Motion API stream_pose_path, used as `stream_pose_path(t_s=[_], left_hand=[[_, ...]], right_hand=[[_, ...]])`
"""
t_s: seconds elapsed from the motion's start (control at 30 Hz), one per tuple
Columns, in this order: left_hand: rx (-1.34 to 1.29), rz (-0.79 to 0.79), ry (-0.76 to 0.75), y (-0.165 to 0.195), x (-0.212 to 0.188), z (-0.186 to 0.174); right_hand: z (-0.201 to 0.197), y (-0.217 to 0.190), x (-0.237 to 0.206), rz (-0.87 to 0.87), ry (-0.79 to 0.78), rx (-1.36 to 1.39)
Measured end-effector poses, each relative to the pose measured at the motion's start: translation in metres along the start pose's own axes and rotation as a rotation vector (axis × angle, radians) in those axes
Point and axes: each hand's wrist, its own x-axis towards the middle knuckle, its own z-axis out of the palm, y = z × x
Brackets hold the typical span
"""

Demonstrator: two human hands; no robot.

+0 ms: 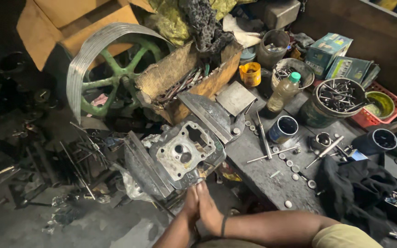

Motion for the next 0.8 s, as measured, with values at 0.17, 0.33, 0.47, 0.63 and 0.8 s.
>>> stream_pose_path(t_s=[0.17, 0.33, 0.47, 0.63, 0.8], left_hand=[[-0.331, -0.086, 0.008, 0.000, 0.000, 0.000], [-0.398, -0.257, -0.047, -0.002, -0.004, 0.001], [-0.089, -0.021, 0.031, -0.003, -0.007, 0.001], [-0.049, 0.048, 0.024, -0.005, -0.006, -0.003], [-0.012, 0.100, 0.007, -0.004, -0.003, 0.001]], right_hand=[[-0.014, -0.005, 0.039, -0.041, 0.098, -0.113], [-0.004, -0.002, 0.000, -0.267, -0.039, -0.185], [-0.006, -0.003, 0.014, -0.169, -0.031, 0.006], [-0.011, -0.006, 0.026, -0.108, 0.053, 0.168], [0.001, 0.004, 0.003, 0.149, 0.012, 0.033]])
